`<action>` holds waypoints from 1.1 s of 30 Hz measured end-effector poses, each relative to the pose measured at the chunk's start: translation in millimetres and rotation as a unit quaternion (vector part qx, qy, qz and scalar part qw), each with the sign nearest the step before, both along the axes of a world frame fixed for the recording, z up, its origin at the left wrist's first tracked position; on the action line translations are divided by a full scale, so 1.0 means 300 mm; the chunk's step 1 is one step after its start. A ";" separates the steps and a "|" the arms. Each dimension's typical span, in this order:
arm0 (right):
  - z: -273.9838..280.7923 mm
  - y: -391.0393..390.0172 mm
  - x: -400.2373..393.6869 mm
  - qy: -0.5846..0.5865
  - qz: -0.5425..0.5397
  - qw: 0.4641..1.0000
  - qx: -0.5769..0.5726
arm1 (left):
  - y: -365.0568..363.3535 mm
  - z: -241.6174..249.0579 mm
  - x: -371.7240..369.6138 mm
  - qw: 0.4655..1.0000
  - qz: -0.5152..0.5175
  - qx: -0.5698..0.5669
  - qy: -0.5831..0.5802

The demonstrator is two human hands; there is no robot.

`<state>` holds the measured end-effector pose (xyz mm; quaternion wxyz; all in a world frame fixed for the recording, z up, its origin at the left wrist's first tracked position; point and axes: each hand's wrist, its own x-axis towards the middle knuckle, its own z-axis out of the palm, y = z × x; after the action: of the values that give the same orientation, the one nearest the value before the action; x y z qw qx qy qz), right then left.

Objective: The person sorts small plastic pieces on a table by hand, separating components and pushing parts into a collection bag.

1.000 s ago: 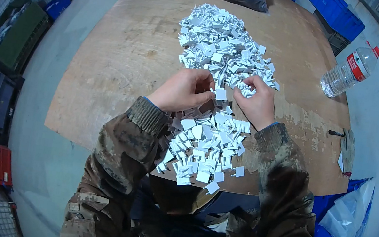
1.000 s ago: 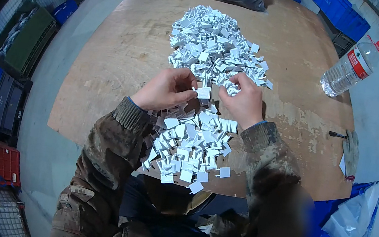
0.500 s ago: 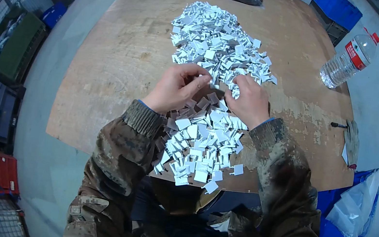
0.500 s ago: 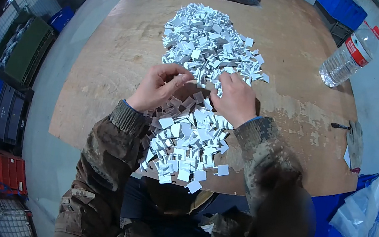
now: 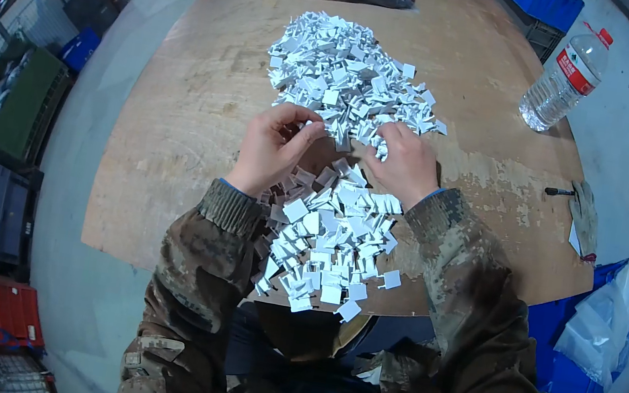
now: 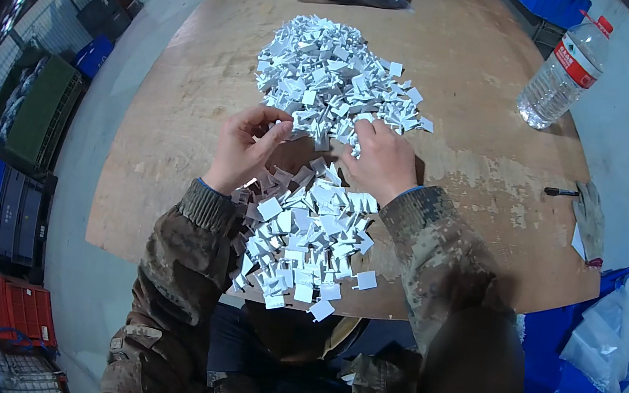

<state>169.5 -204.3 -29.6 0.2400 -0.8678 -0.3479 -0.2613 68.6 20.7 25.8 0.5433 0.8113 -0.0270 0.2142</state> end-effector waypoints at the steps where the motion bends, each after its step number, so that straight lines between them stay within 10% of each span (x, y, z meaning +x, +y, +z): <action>1: -0.001 0.001 0.007 -0.003 0.000 1.000 -0.002 | 0.005 0.001 0.000 1.000 0.000 -0.002 -0.003; 6: 0.008 -0.005 0.040 0.007 0.050 0.992 0.118 | 0.027 0.007 0.005 0.999 0.040 0.004 -0.036; 8: 0.026 -0.019 0.053 0.191 0.106 0.943 0.251 | 0.030 0.008 0.008 0.997 0.058 -0.006 -0.056; 11: 0.056 -0.067 0.077 0.448 0.170 0.770 0.423 | 0.028 0.008 0.009 0.994 0.076 -0.015 -0.075; 15: 0.125 -0.156 0.078 0.687 0.218 0.383 0.577 | 0.013 0.033 -0.005 0.979 0.113 0.047 -0.165; 18: 0.164 -0.235 0.008 0.681 0.215 0.376 0.591 | 0.040 0.011 -0.014 0.967 0.124 0.033 -0.220; 25: 0.164 -0.860 -0.342 0.594 0.185 0.495 0.606 | 0.088 0.112 -0.296 0.922 0.188 -0.109 -0.319; 27: 0.135 -0.977 -0.517 0.307 -0.097 0.792 0.519 | 0.064 0.126 -0.456 0.912 0.202 -0.042 -0.355; 29: 0.022 -1.224 -0.583 0.267 -0.181 0.758 0.567 | -0.041 0.057 -0.610 0.851 0.240 -0.128 -0.449; 30: -0.058 -1.353 -0.627 0.222 -0.261 0.719 0.604 | -0.071 0.065 -0.703 0.886 0.155 0.078 -0.430; 31: -0.206 -1.502 -0.650 0.215 -0.286 0.714 0.602 | -0.169 0.107 -0.710 0.889 0.067 0.035 -0.452; 33: -0.413 -1.627 -0.680 0.052 -0.249 0.953 0.163 | -0.392 0.093 -0.742 0.888 -0.040 -0.058 -0.454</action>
<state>-34.6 -692.4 -153.5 0.3231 -0.8886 -0.0605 -0.3200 -153.9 -96.9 53.6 0.5258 0.5911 -0.2906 0.5383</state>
